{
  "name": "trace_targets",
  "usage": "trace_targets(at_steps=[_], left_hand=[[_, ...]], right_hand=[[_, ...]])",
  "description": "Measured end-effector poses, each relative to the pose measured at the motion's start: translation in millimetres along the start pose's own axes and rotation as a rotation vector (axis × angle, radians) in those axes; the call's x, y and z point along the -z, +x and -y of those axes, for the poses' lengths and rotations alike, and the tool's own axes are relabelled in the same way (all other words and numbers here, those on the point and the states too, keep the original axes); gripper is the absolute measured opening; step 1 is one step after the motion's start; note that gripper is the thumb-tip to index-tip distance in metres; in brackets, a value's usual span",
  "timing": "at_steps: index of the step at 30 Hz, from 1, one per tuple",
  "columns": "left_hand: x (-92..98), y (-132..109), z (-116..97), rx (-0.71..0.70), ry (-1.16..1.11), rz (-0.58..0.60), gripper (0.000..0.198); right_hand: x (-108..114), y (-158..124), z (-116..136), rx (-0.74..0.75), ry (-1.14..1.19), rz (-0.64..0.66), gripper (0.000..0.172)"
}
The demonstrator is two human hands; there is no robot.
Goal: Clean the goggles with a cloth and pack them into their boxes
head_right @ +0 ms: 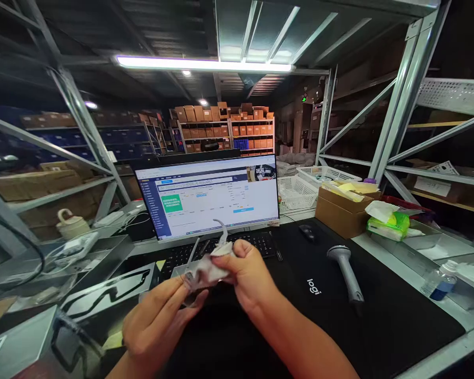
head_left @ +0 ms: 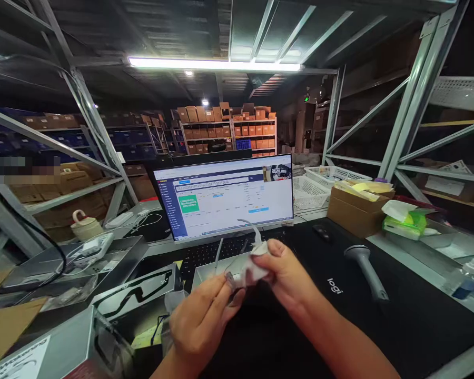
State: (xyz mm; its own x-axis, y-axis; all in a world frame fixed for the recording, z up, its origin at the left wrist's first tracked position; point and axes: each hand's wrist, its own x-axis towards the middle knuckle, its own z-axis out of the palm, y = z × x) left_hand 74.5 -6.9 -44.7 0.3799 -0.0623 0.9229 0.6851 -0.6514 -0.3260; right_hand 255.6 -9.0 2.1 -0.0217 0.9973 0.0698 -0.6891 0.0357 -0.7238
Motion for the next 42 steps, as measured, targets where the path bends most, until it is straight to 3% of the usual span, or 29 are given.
trace_targets(at_steps=[3,6,10,12,14,18,22,25,27,32,34,38,42], left_hand=[[-2.8,1,-4,0.014,-0.002,-0.01,0.031],[-1.7,-1,-3,0.068,0.002,0.028,0.022],[0.6,-8,3,0.122,-0.002,0.049,0.012],[0.8,-10,6,0.151,-0.018,0.06,0.015],[1.0,-10,6,0.165,-0.037,0.079,0.017],[1.5,-4,2,0.125,-0.075,0.111,0.02],[-0.7,1,-3,0.09,-0.094,0.103,0.029],[-1.0,0,-1,0.121,-0.072,0.092,0.028],[1.0,-1,2,0.144,-0.073,0.102,0.024],[6.3,-3,9,0.162,-0.082,0.101,0.021],[4.8,-5,11,0.186,-0.055,0.11,0.025],[-1.3,-7,9,0.299,-0.052,0.222,0.031],[3.2,1,6,0.408,-0.216,0.504,0.086]], right_hand=[[3,5,4,0.023,0.044,-0.007,0.067],[-2,-1,-21,0.148,0.015,-0.035,0.065],[-9,-16,-64,0.394,-0.311,-0.126,0.05],[-11,-18,-71,0.501,-0.454,-0.16,0.045],[-10,-15,-62,0.452,-0.438,-0.128,0.048],[-4,-2,-17,0.088,-0.071,-0.051,0.064],[0,4,5,0.079,0.052,-0.068,0.07],[-2,0,-10,0.214,-0.029,-0.068,0.065],[-3,-6,-29,0.373,-0.217,-0.083,0.059],[3,-15,-73,1.042,-0.843,-0.067,0.042],[7,-13,-79,1.149,-0.94,-0.003,0.041],[8,-4,-67,0.873,-0.964,-0.005,0.043],[10,6,-38,0.721,-0.882,-0.07,0.039]])
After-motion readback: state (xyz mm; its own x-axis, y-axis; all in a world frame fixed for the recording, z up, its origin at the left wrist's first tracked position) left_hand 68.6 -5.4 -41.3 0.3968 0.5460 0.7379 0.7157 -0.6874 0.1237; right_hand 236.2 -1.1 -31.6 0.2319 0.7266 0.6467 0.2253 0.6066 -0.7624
